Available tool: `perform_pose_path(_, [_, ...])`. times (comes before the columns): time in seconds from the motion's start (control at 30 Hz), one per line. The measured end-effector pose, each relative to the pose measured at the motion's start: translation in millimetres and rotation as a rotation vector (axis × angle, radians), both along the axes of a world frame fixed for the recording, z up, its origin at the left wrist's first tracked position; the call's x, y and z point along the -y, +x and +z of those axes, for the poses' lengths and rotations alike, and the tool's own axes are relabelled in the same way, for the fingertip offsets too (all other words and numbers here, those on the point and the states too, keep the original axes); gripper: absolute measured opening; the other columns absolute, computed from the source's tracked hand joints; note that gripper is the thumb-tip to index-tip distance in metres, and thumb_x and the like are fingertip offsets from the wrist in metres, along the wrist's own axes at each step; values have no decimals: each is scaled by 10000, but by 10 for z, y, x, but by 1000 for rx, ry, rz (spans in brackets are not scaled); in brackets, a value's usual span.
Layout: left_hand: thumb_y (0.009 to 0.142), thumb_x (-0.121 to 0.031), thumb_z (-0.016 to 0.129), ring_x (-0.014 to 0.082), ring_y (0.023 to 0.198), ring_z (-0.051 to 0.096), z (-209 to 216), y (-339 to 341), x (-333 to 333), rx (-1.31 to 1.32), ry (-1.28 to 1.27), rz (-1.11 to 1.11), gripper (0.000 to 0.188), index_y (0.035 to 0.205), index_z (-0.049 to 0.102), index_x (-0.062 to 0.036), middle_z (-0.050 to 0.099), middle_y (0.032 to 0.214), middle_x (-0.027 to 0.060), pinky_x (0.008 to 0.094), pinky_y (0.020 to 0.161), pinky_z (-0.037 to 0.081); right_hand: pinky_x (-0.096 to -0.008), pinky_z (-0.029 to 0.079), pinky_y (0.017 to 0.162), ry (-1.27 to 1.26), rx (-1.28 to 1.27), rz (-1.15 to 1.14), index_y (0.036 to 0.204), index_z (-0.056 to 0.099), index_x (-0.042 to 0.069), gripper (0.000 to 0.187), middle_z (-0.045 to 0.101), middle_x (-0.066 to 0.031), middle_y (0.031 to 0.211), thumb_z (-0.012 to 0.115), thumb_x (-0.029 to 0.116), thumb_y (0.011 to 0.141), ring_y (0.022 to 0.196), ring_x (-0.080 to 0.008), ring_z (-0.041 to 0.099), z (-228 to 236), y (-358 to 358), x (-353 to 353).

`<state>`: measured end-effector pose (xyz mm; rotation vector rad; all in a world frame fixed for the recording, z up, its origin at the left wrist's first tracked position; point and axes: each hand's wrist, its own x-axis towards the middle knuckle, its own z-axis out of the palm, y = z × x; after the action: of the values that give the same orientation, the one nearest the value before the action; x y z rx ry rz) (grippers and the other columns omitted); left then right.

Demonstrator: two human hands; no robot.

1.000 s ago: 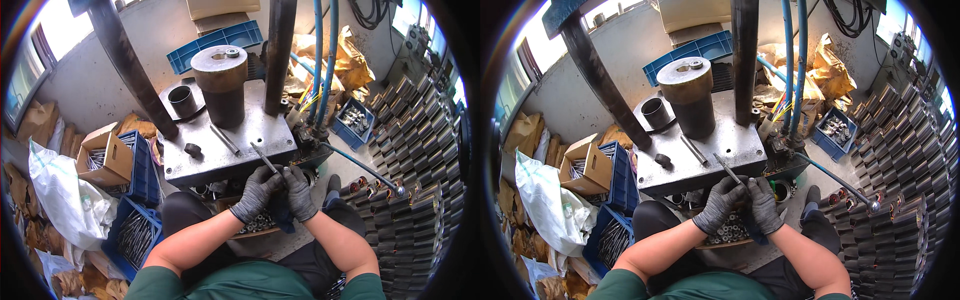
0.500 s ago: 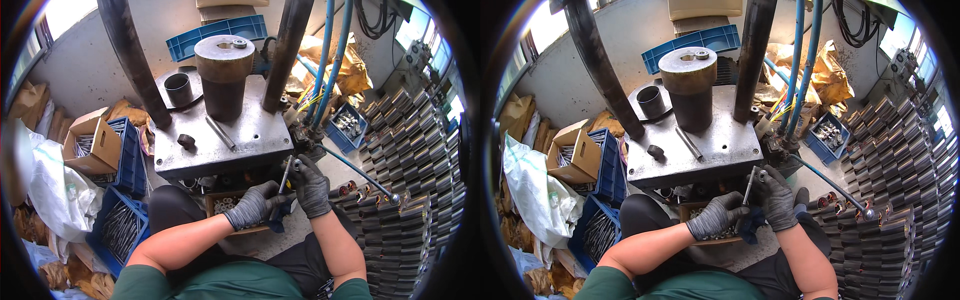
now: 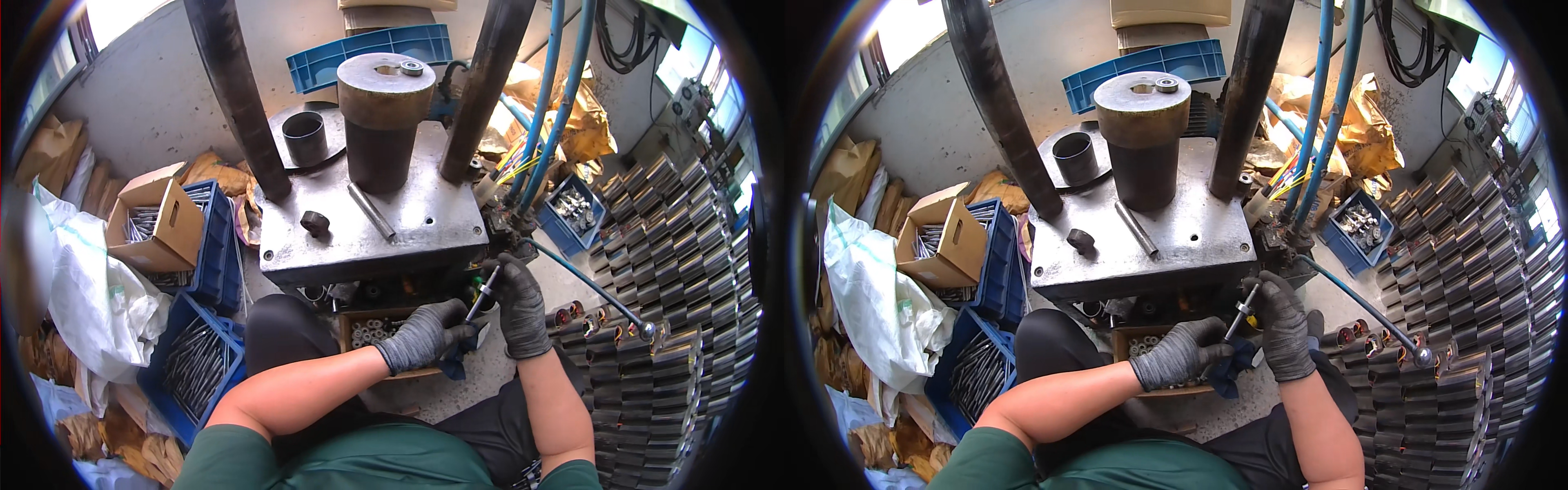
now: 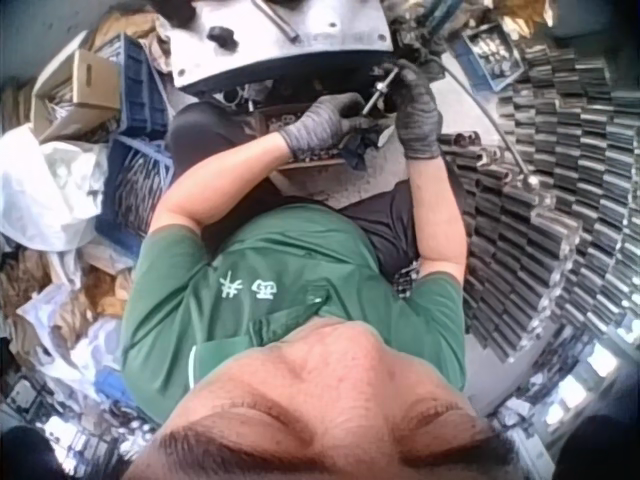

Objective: Using a hydraulic press to assemble or shape metal components in an industrial workshop.

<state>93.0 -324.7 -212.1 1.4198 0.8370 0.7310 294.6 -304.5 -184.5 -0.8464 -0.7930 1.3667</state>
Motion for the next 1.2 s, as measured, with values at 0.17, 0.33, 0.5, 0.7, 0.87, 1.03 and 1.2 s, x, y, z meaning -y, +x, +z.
perform_pose_path(0.17, [960,-191,773,164,991,648,231,-29,-27,-52,-194,-11,340,1212,644,-4,714,1045,121,379,913,544,-355,585,893,-212,278,242,1355,591,1,469,742,-97,1059,692,316,1022,959,-198,714,-10,-23,96])
perform_pose_path(0.33, [954,-235,777,212,930,667,179,-101,-36,-116,3,17,332,1169,650,-17,696,992,140,395,853,543,-336,579,879,-149,347,217,1336,612,-2,474,735,-88,1031,680,357,1034,927,-179,712,153,-150,159])
perform_pose_path(0.5, [946,-304,775,309,895,688,208,-201,-22,-190,90,16,360,1156,658,-36,682,978,181,416,832,544,-327,558,917,-132,482,211,1328,623,8,501,726,-79,1054,665,415,1040,971,-164,694,100,-192,156])
perform_pose_path(0.7, [949,-323,756,379,937,703,210,-345,-32,-134,231,117,365,1177,669,-52,685,996,205,455,848,553,-351,489,1023,-130,493,399,1359,623,39,576,660,-76,1240,564,529,1062,1128,-172,624,-42,-416,256])
perform_pose_path(0.87, [941,-328,742,398,1058,687,323,-499,-90,-362,473,245,382,1218,662,-77,676,1116,184,482,912,556,-330,540,954,-35,748,415,1411,591,44,489,693,-76,1196,629,393,1070,1068,-150,659,189,-321,-17])
perform_pose_path(1.03, [960,-347,720,389,1082,676,192,-707,-151,-328,441,434,377,1217,659,-77,664,1154,180,478,950,547,-226,558,705,302,569,-16,1371,596,69,376,693,-35,1014,562,338,1110,799,-76,676,640,-567,-642])
perform_pose_path(1.2, [988,-362,677,383,1091,676,140,-658,-96,-453,407,204,366,1221,661,-80,662,1163,189,481,968,540,-249,534,543,131,726,-34,1220,591,86,321,692,-73,915,595,379,1089,656,-108,674,54,-447,-1181])
